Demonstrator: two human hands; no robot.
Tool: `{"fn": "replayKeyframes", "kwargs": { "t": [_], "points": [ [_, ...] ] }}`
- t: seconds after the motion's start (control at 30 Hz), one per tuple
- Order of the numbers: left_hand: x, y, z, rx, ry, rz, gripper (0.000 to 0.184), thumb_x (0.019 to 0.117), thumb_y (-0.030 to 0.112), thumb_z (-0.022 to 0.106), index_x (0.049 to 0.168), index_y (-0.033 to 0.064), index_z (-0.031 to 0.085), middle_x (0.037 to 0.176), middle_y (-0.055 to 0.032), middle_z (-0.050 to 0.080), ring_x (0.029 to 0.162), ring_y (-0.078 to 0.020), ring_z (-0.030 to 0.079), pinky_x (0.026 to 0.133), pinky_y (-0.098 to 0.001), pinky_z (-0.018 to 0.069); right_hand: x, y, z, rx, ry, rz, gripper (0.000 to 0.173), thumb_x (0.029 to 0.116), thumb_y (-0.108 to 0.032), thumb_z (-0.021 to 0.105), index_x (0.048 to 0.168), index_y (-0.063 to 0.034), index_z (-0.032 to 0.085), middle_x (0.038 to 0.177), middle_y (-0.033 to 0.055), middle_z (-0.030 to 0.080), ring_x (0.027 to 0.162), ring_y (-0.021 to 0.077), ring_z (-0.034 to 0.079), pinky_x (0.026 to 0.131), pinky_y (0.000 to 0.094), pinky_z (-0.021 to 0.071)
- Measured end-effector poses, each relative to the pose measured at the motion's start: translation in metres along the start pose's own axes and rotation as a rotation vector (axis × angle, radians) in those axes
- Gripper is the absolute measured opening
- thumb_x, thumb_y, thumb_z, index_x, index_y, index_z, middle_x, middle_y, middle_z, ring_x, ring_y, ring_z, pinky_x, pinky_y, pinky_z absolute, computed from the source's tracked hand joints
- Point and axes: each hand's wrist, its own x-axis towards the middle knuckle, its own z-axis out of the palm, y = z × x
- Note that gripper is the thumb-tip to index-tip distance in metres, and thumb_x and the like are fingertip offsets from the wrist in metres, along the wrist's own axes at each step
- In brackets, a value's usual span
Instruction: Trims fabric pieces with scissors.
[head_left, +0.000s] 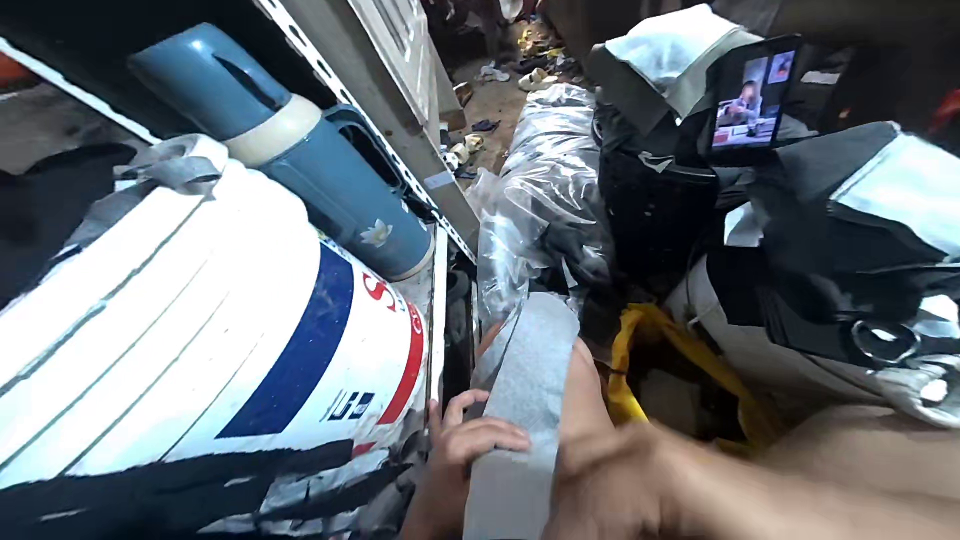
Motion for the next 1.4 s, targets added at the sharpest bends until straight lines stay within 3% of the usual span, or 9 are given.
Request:
{"fn": "replayKeyframes", "kwargs": {
  "t": [0.07, 0.13, 0.27, 0.4, 0.77, 1.1, 1.2, 1.27, 1.4],
  "points": [
    [-0.002, 0.013, -0.003, -0.059, 0.012, -0.215, 0.025, 0.0852, 0.028, 0.070, 0.092, 0.0059, 0.078, 0.105, -0.0140, 0.071, 0.120, -0.0338, 0.057, 0.112, -0.0648, 0.0267, 0.002, 0.030, -0.020, 0.122, 0.153, 0.115, 0.019, 0.0997, -0.013, 0.062, 0.105, -0.0004, 0.075, 0.095, 0.0022, 0.072, 0.088, 0.0031, 0.066, 0.080, 0.0213, 0.0546],
    [0.004, 0.016, -0.003, -0.107, 0.022, -0.418, 0.030, 0.0805, 0.022, 0.071, 0.095, -0.0030, 0.076, 0.112, -0.0206, 0.066, 0.118, -0.0381, 0.056, 0.104, -0.0601, 0.0396, 0.013, 0.062, -0.041, 0.341, 0.341, 0.378, 0.014, 0.0960, -0.006, 0.063, 0.104, -0.0047, 0.073, 0.088, -0.0044, 0.071, 0.080, 0.0001, 0.066, 0.075, 0.0206, 0.0566],
    [0.015, 0.014, 0.001, -0.163, 0.014, -0.490, 0.029, 0.0952, 0.026, 0.063, 0.103, 0.0008, 0.075, 0.097, -0.0063, 0.072, 0.099, -0.0137, 0.065, 0.093, -0.0358, 0.0515, 0.022, 0.152, -0.061, 0.332, 0.576, 0.676, 0.013, 0.0945, 0.002, 0.066, 0.107, 0.0032, 0.069, 0.086, 0.0046, 0.067, 0.075, 0.0096, 0.064, 0.073, 0.0282, 0.0559],
    [0.018, 0.018, 0.004, -0.321, 0.068, -0.537, 0.015, 0.0971, 0.011, 0.061, 0.101, 0.0001, 0.071, 0.088, 0.0014, 0.073, 0.083, 0.0005, 0.068, 0.081, -0.0199, 0.0575, 0.019, 0.181, -0.056, 0.301, 0.559, 0.647, 0.014, 0.0957, -0.002, 0.067, 0.109, 0.0014, 0.069, 0.086, 0.0045, 0.066, 0.073, 0.0088, 0.062, 0.071, 0.0273, 0.0546],
    [0.027, 0.030, 0.009, -0.309, 0.176, -0.542, 0.014, 0.0974, 0.008, 0.061, 0.100, -0.0010, 0.070, 0.087, 0.0021, 0.071, 0.081, 0.0033, 0.067, 0.078, -0.0158, 0.0563, 0.021, 0.178, -0.046, 0.326, 0.828, 0.642, 0.017, 0.0941, -0.001, 0.069, 0.111, 0.0022, 0.066, 0.084, 0.0065, 0.064, 0.071, 0.0108, 0.060, 0.067, 0.0285, 0.0530],
    [0.030, 0.037, 0.013, -0.266, 0.216, -0.637, 0.012, 0.0960, 0.005, 0.063, 0.102, -0.0027, 0.069, 0.088, -0.0018, 0.072, 0.080, -0.0006, 0.068, 0.076, -0.0184, 0.0571, 0.016, 0.200, -0.040, 0.245, 0.753, 0.743, 0.026, 0.0951, -0.010, 0.072, 0.117, 0.0025, 0.065, 0.096, 0.0137, 0.065, 0.083, 0.0197, 0.063, 0.077, 0.0377, 0.0547],
    [0.026, 0.039, 0.007, -0.254, 0.176, -0.623, 0.038, 0.0940, 0.007, 0.066, 0.129, -0.0073, 0.057, 0.091, -0.0048, 0.072, 0.077, -0.0021, 0.067, 0.074, -0.0208, 0.0566, 0.009, 0.182, -0.041, 0.377, 0.818, 0.894, 0.033, 0.1019, -0.016, 0.064, 0.128, 0.0043, 0.057, 0.110, 0.0169, 0.062, 0.092, 0.0209, 0.062, 0.083, 0.0370, 0.0530],
    [0.024, 0.041, 0.004, -0.236, 0.135, -0.604, 0.065, 0.0892, 0.010, 0.072, 0.144, -0.0070, 0.042, 0.087, -0.0046, 0.069, 0.071, -0.0030, 0.064, 0.070, -0.0215, 0.0559, 0.005, 0.179, -0.040, 0.591, 0.889, 0.981, 0.028, 0.1042, -0.017, 0.060, 0.122, 0.0044, 0.058, 0.096, 0.0098, 0.062, 0.078, 0.0129, 0.061, 0.074, 0.0285, 0.0537],
    [0.019, 0.043, 0.010, -0.200, 0.105, -0.605, 0.073, 0.0852, 0.013, 0.077, 0.147, -0.0042, 0.042, 0.087, -0.0057, 0.065, 0.072, -0.0070, 0.064, 0.068, -0.0231, 0.0559, 0.002, 0.181, -0.043, 0.809, 0.837, 1.110, 0.029, 0.1034, -0.028, 0.061, 0.115, -0.0025, 0.060, 0.086, 0.0044, 0.064, 0.067, 0.0090, 0.059, 0.061, 0.0248, 0.0495]
  ]
}}
